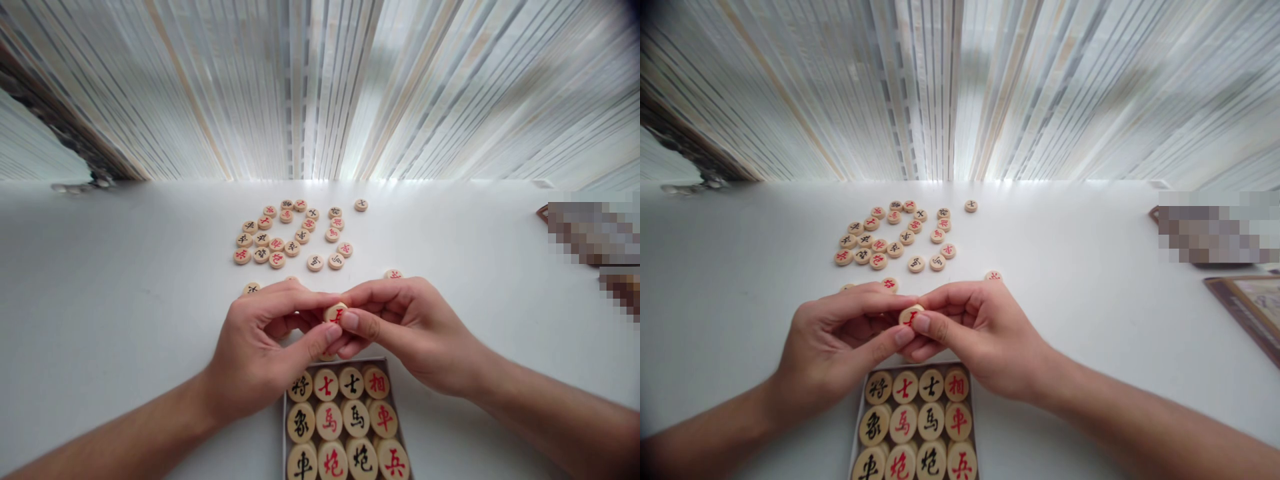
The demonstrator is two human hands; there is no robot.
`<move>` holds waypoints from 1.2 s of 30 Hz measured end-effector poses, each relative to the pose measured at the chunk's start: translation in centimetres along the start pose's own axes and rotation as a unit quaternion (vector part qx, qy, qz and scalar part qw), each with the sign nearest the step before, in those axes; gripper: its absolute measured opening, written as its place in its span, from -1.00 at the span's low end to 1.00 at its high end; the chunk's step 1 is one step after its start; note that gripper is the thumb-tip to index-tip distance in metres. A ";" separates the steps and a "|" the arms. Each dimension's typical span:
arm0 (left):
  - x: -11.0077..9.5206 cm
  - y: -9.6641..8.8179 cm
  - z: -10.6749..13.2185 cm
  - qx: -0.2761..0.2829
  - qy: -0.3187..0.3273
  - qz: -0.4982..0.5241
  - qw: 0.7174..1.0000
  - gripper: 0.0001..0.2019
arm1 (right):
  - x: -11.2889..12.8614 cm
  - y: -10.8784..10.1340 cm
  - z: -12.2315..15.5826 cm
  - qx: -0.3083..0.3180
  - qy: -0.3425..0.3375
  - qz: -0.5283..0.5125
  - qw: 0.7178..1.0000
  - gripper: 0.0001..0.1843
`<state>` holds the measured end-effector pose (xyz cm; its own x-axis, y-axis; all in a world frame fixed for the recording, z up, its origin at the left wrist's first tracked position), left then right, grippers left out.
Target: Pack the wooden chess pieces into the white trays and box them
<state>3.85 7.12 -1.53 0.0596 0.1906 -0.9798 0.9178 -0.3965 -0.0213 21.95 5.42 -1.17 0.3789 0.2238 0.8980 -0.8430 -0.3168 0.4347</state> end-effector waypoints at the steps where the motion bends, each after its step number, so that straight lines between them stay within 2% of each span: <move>1: 0.0 0.0 -0.1 0.000 -0.004 0.007 1.000 -0.61 | 0.0 0.1 0.0 0.005 -0.009 0.001 1.000 -0.92; 6: -0.4 0.1 -0.6 -0.010 -0.022 0.026 0.999 -0.67 | 0.2 0.4 -0.1 0.011 -0.039 -0.008 0.999 -0.87; 11: -0.5 0.1 -0.6 -0.020 -0.059 0.048 0.997 -0.74 | -0.2 0.1 -0.1 -0.008 -0.007 -0.033 0.999 -0.66; 16: -0.4 0.1 -0.4 -0.012 -0.049 0.022 0.998 -0.72 | -0.5 -0.2 -0.1 -0.032 -0.008 -0.013 0.999 -0.67; 21: -0.2 0.1 -0.4 -0.018 -0.023 -0.020 0.999 -0.69 | -0.2 -0.7 0.0 -0.058 -0.077 0.114 0.989 -0.75; 25: 0.0 0.0 -0.3 -0.030 -0.008 -0.041 0.999 -0.73 | 0.4 -1.1 0.2 -0.075 -0.158 0.236 0.956 -0.86; 28: 0.0 -0.1 -0.1 -0.039 -0.001 -0.055 0.998 -0.76 | 0.6 -1.0 0.3 -0.067 -0.201 0.278 0.937 -0.90; 33: 0.2 -0.1 -0.1 -0.051 -0.030 -0.025 0.998 -0.80 | 0.1 -1.1 0.6 -0.104 -0.175 0.233 0.951 -0.70; 36: 0.3 -0.1 -0.2 -0.051 -0.046 0.006 0.998 -0.80 | 0.0 -1.0 0.7 -0.096 -0.167 0.204 0.960 -0.70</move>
<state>3.87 7.35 -1.77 0.0380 0.1008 -0.9942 0.9525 -0.3044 0.0056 23.05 5.12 -1.57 0.0756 -0.2012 0.9766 -0.9900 -0.1317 0.0495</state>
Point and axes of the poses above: each hand's wrist, its own z-axis away from the middle knuckle, its own y-axis out of the palm, x = y × z, the point moved 3 cm from there along -z, towards the middle knuckle, and after that the axes turned 5 degrees about -y, right-handed, at the moved point
